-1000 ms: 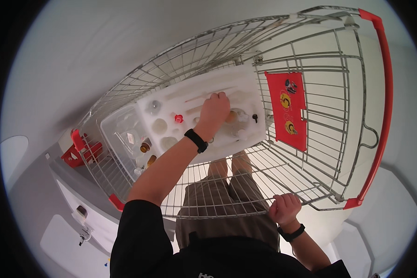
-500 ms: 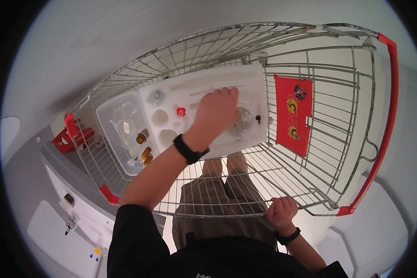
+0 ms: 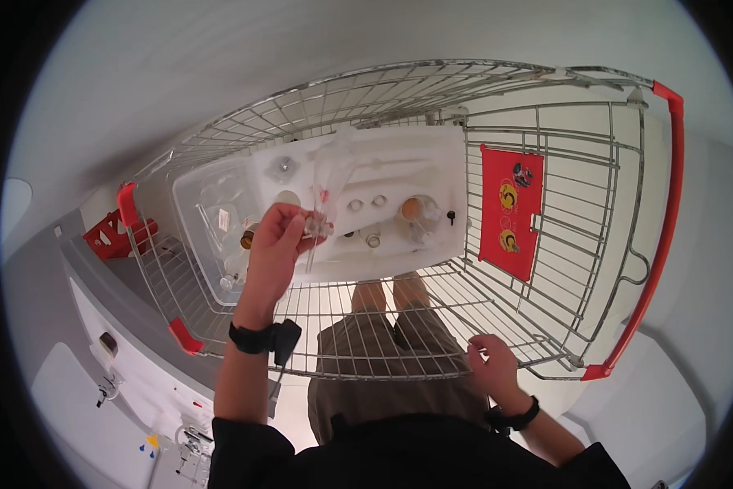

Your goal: The person assembles laboratory glassware on a white countertop. They retrieve a round-bottom flask, a condenser, and a rubber stopper from a shopping cart and the table, then connect the condenser to the flask using the stopper. The person also handles rubber bulbs and a pipette during the process.

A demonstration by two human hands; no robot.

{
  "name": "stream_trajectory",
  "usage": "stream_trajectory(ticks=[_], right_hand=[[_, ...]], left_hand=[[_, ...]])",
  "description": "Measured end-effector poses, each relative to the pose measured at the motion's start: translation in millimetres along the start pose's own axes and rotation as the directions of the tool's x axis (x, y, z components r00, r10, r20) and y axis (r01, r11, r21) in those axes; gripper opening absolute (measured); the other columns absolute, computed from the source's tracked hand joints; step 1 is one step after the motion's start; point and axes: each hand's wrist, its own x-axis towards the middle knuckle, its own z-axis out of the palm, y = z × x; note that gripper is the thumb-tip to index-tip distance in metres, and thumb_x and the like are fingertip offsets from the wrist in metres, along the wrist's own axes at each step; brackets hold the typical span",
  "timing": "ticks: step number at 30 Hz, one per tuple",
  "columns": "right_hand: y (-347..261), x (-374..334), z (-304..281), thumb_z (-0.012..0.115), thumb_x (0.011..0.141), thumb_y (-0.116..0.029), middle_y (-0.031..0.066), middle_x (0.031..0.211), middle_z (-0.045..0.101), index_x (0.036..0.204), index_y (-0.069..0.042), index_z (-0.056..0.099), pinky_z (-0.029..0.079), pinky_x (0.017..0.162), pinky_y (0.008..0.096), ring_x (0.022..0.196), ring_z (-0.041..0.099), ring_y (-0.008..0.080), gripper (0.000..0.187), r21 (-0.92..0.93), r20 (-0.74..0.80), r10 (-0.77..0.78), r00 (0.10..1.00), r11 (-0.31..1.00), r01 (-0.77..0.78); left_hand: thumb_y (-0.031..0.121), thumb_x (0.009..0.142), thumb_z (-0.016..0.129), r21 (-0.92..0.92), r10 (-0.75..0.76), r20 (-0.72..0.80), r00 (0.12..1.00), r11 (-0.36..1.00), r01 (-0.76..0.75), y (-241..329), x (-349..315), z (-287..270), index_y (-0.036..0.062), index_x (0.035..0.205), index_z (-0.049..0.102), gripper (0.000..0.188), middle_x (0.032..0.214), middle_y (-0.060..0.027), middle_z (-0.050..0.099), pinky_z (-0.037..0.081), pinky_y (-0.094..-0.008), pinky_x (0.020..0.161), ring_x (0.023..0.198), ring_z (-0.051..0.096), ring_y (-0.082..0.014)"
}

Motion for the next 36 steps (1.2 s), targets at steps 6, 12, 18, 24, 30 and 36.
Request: stream_trajectory(ticks=[6,12,18,24,30,36], right_hand=[[-37.8,117.0,-50.6,0.059,0.092,-0.012,0.0086,0.091,0.066,0.104,-0.004,0.064,0.047,0.072,0.0281,0.079,0.059,0.0155,0.015,0.048,-0.013,-0.013,1.000,0.999,0.014],[-103.0,249.9,-32.7,0.058,0.091,-0.011,0.0100,0.094,0.065,0.107,-0.001,0.060,0.050,0.076,0.0301,0.084,0.062,0.0187,0.019,0.043,0.013,-0.321,0.947,0.946,0.320],[-84.6,331.2,41.6,0.059,0.083,-0.008,0.0114,0.102,0.062,0.102,-0.004,0.062,0.052,0.078,0.0391,0.090,0.061,0.0303,0.020,-0.324,0.213,-0.685,0.696,0.623,0.712],[-79.0,345.8,67.2,0.059,0.080,-0.008,0.0084,0.091,0.058,0.099,-0.008,0.065,0.052,0.073,0.0391,0.086,0.060,0.0276,0.020,-0.495,0.277,-0.748,0.604,0.428,0.756],[-78.1,341.0,76.9,0.058,0.082,-0.008,0.0060,0.086,0.057,0.099,-0.012,0.065,0.053,0.066,0.0350,0.081,0.062,0.0234,0.019,-0.666,0.347,-0.722,0.598,0.260,0.699],[-90.6,350.4,80.3,0.055,0.083,-0.009,0.0066,0.087,0.061,0.102,-0.015,0.065,0.053,0.067,0.0374,0.082,0.064,0.0258,0.022,-0.742,0.449,-0.571,0.688,0.190,0.643]], left_hand=[[0.011,0.101,0.044,-0.226,0.040,-0.126,0.991,0.972,-0.068,-31.0,-26.4,-14.2,0.0032,0.105,0.051,0.011,0.110,-0.0139,0.062,0.054,-0.0363,0.088,0.102,0.064,-0.0261],[0.012,0.101,0.046,-0.390,0.065,-0.175,0.982,0.911,-0.130,-48.1,-20.3,-19.7,0.0031,0.105,0.052,0.012,0.112,-0.0143,0.062,0.053,-0.0360,0.090,0.104,0.064,-0.0249],[0.011,0.100,0.046,-0.457,0.054,-0.331,0.942,0.864,-0.211,-62.1,-34.9,-21.7,0.0028,0.105,0.052,0.011,0.112,-0.0152,0.062,0.054,-0.0344,0.089,0.104,0.064,-0.0245],[0.011,0.100,0.046,-0.545,0.002,-0.407,0.913,0.802,-0.244,-70.8,-49.4,-21.1,0.0010,0.104,0.049,0.011,0.113,-0.0175,0.060,0.055,-0.0365,0.091,0.104,0.063,-0.0259],[0.012,0.099,0.050,-0.568,0.044,-0.418,0.908,0.767,-0.299,-79.0,-46.4,-23.5,0.0032,0.104,0.052,0.010,0.112,-0.0154,0.062,0.053,-0.0344,0.092,0.106,0.063,-0.0236],[0.013,0.100,0.050,-0.566,0.096,-0.454,0.886,0.737,-0.370,-78.9,-46.4,-32.9,0.0027,0.104,0.052,0.011,0.112,-0.0157,0.063,0.053,-0.0343,0.092,0.106,0.063,-0.0224]])
